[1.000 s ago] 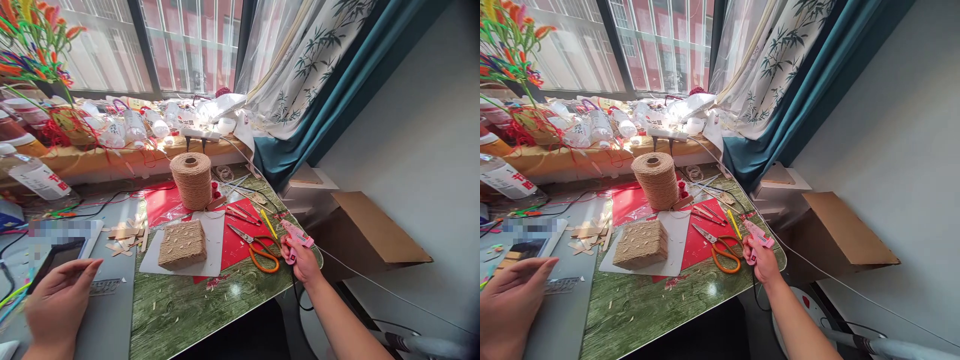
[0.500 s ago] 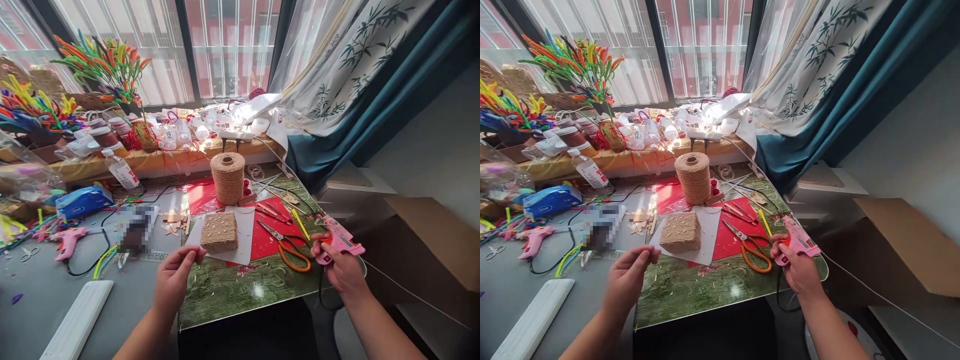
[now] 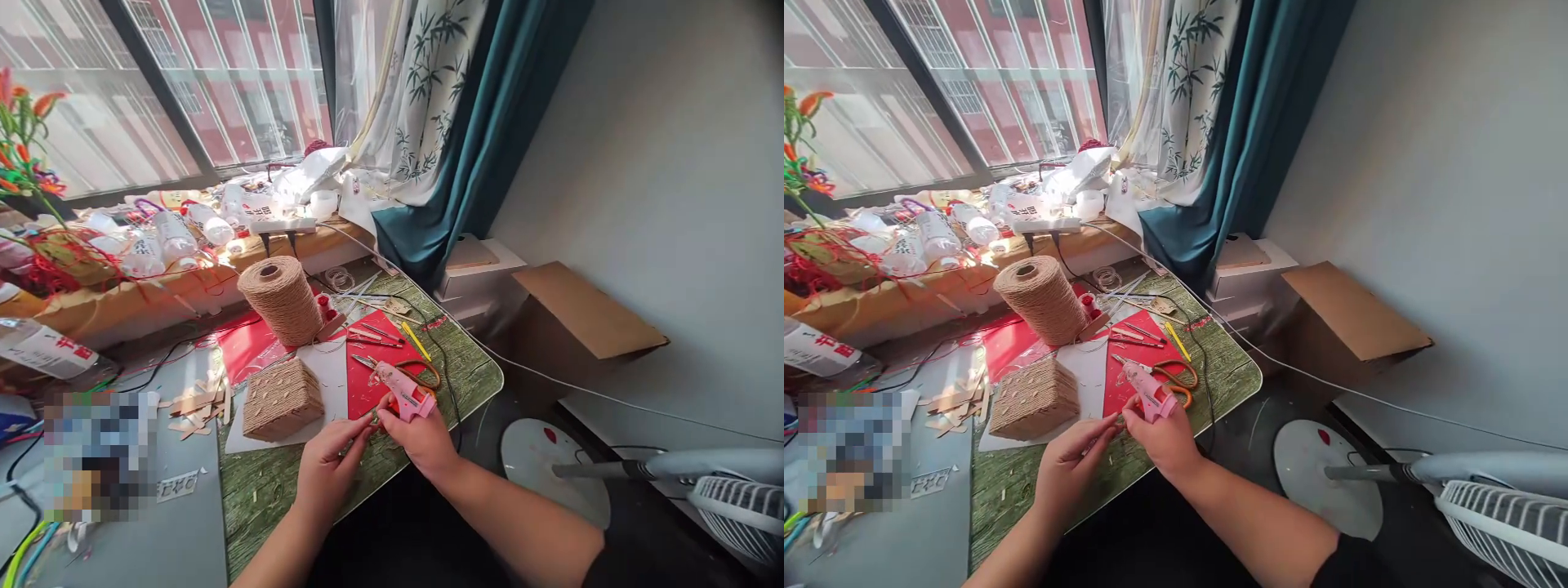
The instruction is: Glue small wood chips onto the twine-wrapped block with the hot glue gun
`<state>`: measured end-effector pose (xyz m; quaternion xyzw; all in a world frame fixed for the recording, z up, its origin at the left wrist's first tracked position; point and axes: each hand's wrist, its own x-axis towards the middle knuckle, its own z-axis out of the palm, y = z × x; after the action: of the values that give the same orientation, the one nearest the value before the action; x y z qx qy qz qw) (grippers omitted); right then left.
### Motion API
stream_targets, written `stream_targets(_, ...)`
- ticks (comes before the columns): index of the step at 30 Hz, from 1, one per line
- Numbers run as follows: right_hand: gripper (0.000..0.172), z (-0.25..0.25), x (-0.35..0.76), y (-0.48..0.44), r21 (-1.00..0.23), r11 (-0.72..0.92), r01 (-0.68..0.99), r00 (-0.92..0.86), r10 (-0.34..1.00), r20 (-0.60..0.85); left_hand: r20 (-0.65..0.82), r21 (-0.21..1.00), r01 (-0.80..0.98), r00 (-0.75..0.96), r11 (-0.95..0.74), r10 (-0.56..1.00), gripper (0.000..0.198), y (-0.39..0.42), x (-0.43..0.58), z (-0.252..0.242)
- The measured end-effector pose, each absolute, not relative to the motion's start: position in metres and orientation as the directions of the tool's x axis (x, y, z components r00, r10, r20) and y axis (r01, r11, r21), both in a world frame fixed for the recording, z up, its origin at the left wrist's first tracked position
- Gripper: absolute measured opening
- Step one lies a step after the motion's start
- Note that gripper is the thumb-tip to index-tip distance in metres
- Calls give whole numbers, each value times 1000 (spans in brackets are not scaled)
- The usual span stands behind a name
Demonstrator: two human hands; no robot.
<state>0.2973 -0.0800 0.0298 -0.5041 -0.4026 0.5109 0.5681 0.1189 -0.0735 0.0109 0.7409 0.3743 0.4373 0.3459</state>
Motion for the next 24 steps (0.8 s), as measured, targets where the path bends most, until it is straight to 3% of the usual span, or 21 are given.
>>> stream_targets(8,13,18,299,-81,-992,39,-123,136,990,22,469,650,411,445,-640,763,39,-71,121,3)
stream_targets(15,9,-6,296,-72,-997,40,67,224,973,54,492,344,565,571,-750,657,36,-67,121,-1)
stream_targets(20,7,-10,298,-73,-985,64,159,201,975,96,472,396,542,572,-741,670,40,-69,123,1)
stream_targets(24,6,-10,301,-71,-988,55,147,186,979,82,439,519,501,540,-693,718,36,-70,123,5)
